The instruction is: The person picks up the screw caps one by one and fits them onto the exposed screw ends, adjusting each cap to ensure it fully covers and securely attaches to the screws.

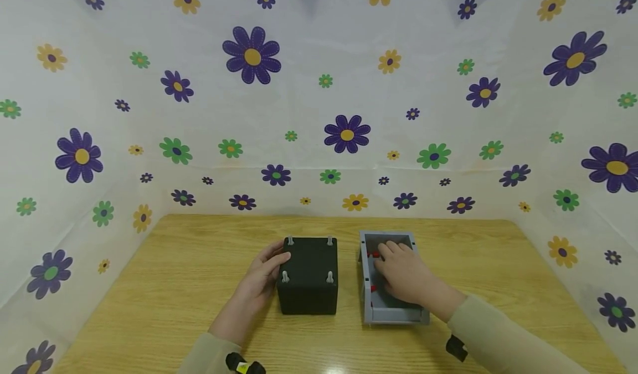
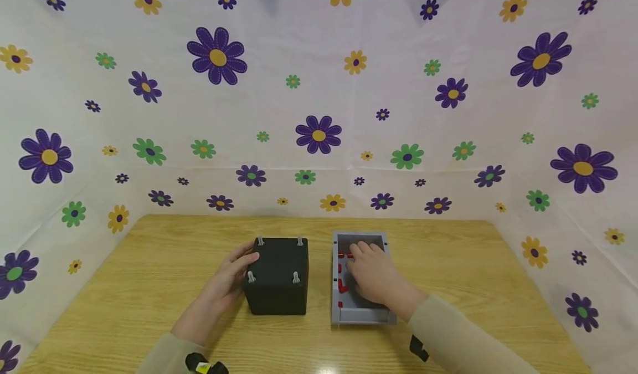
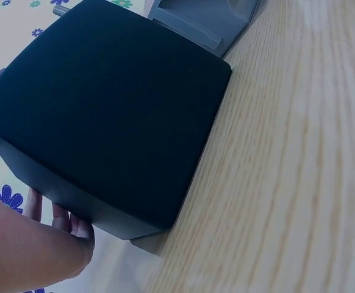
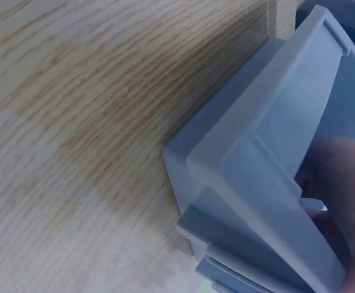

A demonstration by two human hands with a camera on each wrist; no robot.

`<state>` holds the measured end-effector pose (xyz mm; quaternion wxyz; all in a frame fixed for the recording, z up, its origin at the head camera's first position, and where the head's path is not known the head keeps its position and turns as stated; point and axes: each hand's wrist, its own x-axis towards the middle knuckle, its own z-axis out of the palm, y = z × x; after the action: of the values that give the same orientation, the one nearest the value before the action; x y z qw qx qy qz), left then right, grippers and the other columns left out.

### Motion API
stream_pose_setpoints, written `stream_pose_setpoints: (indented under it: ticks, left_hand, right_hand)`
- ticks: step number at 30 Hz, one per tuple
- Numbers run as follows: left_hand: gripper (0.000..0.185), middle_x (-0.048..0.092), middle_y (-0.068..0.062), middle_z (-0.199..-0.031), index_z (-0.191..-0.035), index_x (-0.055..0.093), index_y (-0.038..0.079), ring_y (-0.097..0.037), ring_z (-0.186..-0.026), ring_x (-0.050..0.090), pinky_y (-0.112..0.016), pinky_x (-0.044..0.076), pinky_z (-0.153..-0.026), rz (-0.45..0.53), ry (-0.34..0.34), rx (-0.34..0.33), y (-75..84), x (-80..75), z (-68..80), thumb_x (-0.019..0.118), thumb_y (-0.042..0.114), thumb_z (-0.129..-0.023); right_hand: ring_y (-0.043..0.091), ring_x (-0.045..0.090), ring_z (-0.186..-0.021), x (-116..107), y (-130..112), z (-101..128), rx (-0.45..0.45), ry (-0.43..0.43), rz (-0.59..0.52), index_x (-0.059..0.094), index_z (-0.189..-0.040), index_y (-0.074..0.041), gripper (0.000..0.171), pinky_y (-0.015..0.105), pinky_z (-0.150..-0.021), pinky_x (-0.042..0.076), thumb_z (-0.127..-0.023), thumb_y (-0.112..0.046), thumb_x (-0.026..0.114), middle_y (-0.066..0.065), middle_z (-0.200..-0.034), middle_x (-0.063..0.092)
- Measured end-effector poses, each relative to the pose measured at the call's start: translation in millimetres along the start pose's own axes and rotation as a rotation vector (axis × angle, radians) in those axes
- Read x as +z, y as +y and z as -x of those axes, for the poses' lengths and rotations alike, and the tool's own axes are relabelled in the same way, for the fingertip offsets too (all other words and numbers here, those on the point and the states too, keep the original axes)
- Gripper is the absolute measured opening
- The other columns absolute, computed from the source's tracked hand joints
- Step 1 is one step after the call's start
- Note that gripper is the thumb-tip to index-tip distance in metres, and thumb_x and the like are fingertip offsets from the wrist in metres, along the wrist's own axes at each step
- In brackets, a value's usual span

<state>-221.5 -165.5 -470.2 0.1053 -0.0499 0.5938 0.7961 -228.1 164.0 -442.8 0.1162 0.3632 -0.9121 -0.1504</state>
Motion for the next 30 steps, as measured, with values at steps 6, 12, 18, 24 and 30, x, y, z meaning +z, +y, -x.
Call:
stream_pose_setpoints:
  ticks: [6, 12, 18, 24, 30]
  left_hand:
    - [0.064, 0.053, -0.001, -0.135, -0.162, 0.033, 0.0, 0.0, -0.101, 0.067, -0.018, 0.055, -0.09, -0.007, -0.007, 0.002, 0.6, -0.2, 0.2, 0.057, 0.007, -0.103]
    - [0.064, 0.051, -0.003, -0.138, -0.162, 0.034, 0.001, 0.0, -0.102, 0.066, -0.017, 0.055, -0.09, -0.007, -0.006, 0.001, -0.5, -1.7, 0.0, 0.057, 0.007, -0.103]
    - [0.064, 0.052, -0.002, -0.137, -0.162, 0.033, 0.001, 0.0, -0.103, 0.066, -0.018, 0.055, -0.091, -0.009, -0.014, 0.008, -1.5, -1.8, -1.1, 0.057, 0.007, -0.103]
    - [0.062, 0.055, 0.001, -0.13, -0.16, 0.036, -0.001, 0.0, -0.1, 0.067, -0.018, 0.055, -0.09, -0.007, -0.007, 0.016, -1.4, -1.2, -0.7, 0.057, 0.006, -0.102]
    - [0.062, 0.055, 0.001, -0.131, -0.16, 0.036, -0.001, 0.0, -0.101, 0.067, -0.018, 0.055, -0.09, -0.011, -0.005, 0.018, -1.9, -1.3, -0.2, 0.057, 0.006, -0.102]
  right_hand:
    - [0.023, 0.055, -0.092, 0.5, 2.2, -1.4, -0.01, 0.021, -0.001, 0.077, -0.102, -0.01, 0.031, 0.039, -0.082, 0.052, -0.084, -0.032, 0.088, 0.009, -0.106, 0.066]
    - [0.022, 0.05, -0.087, -1.9, 1.7, -1.6, -0.013, 0.033, -0.029, 0.075, -0.099, -0.009, 0.028, 0.038, -0.078, 0.05, -0.086, -0.03, 0.086, 0.007, -0.099, 0.062]
    - [0.021, 0.048, -0.085, -1.9, 0.8, -1.9, 0.0, 0.043, -0.048, 0.073, -0.098, -0.007, 0.028, 0.038, -0.078, 0.049, -0.087, -0.03, 0.085, 0.005, -0.096, 0.059]
    - [0.021, 0.048, -0.084, -3.2, 1.3, -2.2, -0.007, 0.107, -0.053, 0.069, -0.092, -0.008, 0.023, 0.039, -0.077, 0.05, -0.087, -0.026, 0.083, 0.005, -0.092, 0.056]
    - [0.024, 0.058, -0.093, -8.4, 3.1, -2.6, -0.001, 0.12, -0.07, 0.07, -0.095, -0.009, 0.02, 0.041, -0.086, 0.055, -0.089, -0.024, 0.082, 0.007, -0.101, 0.062]
